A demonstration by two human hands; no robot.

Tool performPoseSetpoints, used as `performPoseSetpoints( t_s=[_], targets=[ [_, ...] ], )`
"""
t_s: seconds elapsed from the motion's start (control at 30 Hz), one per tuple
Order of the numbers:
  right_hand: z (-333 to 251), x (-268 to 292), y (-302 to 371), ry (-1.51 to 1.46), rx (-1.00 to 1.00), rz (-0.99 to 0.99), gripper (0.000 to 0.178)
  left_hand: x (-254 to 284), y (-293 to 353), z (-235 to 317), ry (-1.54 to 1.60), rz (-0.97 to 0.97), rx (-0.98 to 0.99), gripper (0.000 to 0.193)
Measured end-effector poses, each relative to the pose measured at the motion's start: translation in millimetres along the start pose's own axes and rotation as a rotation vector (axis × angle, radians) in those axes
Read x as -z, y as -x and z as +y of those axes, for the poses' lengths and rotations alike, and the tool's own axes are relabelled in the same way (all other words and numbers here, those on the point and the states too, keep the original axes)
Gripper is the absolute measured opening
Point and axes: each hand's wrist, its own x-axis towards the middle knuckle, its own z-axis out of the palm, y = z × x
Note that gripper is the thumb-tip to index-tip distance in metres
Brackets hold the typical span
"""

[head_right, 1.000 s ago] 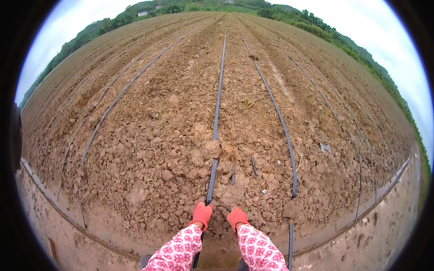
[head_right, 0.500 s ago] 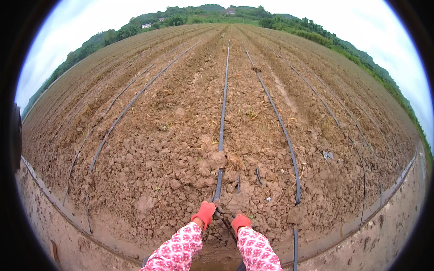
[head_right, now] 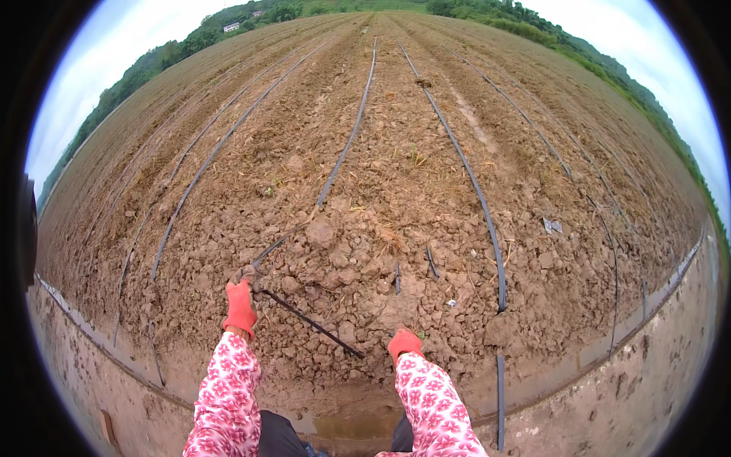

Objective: The person walks along a muddy field path and kneels to repair black irrigation pipes laid on the soil. They use a small metal tool to cut and rejoin pipe sections, then walk further down the row to repeat the repair on another segment.

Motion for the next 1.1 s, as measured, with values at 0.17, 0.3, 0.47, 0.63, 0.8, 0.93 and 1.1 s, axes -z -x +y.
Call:
performPoseSetpoints(
  t_s=[0.17,0.3,0.47,0.63,0.8,0.93,1.1],
  targets=[
    [1.6,1.5,-2.3,-0.024,0.050,0.004,0.032,8.5,17.8,45.1,-0.087,-0.305,-0.057,0.010],
    [3.8,5.3,-1.0,-0.035,0.044,0.038,0.033,-15.5,59.0,55.5,0.102,-0.322,-0.022,0.013],
    [6.2,2.1,-4.0,-0.038,0.052,0.042,0.030,-43.8,111.9,72.9,0.176,-0.407,-0.050,0.019],
    [15.8,-9.5,-15.9,-0.021,0.034,-0.005,0.031,-67.1,146.5,108.2,0.194,-0.416,0.027,0.013],
    [6.9,-0.6,-13.1,0.013,0.041,-0.031,0.035,-76.7,150.7,60.1,-0.134,-0.519,0.023,0.024],
    [5.9,6.5,-9.2,0.024,0.052,-0.041,0.036,-52.2,136.6,-63.8,-0.758,-0.312,0.099,0.042],
    [10.7,3.6,-14.2,0.037,0.038,-0.042,0.034,-55.8,142.0,-84.5,-0.692,-0.342,0.243,0.049]
  ],
)
